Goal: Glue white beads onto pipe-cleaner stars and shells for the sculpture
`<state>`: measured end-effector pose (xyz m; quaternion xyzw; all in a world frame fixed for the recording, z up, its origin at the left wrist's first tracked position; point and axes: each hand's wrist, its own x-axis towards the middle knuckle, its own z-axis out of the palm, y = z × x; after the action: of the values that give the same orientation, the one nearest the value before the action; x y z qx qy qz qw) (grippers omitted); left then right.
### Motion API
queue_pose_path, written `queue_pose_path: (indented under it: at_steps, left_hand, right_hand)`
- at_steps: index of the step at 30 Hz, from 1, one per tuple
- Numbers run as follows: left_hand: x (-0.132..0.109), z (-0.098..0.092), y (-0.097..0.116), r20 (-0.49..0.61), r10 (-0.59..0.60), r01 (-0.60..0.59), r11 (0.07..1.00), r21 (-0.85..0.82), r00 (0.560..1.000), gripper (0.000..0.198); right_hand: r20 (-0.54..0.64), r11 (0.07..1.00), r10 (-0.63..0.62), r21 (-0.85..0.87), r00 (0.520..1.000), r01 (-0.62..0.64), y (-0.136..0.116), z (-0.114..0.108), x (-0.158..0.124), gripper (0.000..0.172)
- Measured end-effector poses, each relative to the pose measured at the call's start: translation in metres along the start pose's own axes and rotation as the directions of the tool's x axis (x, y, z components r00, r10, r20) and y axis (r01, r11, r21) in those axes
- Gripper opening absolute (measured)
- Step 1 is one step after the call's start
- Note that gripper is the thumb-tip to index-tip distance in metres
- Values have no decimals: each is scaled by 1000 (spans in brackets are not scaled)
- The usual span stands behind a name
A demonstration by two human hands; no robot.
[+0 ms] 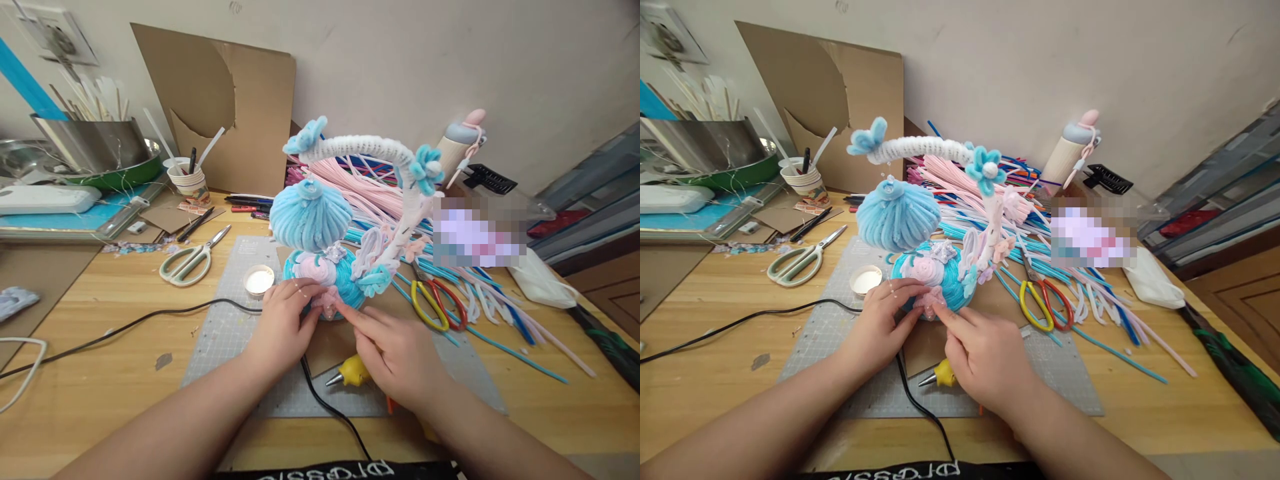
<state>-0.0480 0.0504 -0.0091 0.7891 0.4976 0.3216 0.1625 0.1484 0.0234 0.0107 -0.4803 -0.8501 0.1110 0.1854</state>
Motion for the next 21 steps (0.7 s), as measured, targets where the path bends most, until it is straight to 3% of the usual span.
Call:
queue_pose_path:
  at_steps: [17,21]
  left_hand:
    - [-1,0,-1,-12,-8,9,1000,27,1000,27]
    - [-1,-1,-3,-5,23,-23,1000,1,1000,37]
  right_hand:
    - [-80,992,79,108,994,-70,3,0,-2,37]
    - [-78,985,123,129,989,-112,4,-2,-3,34]
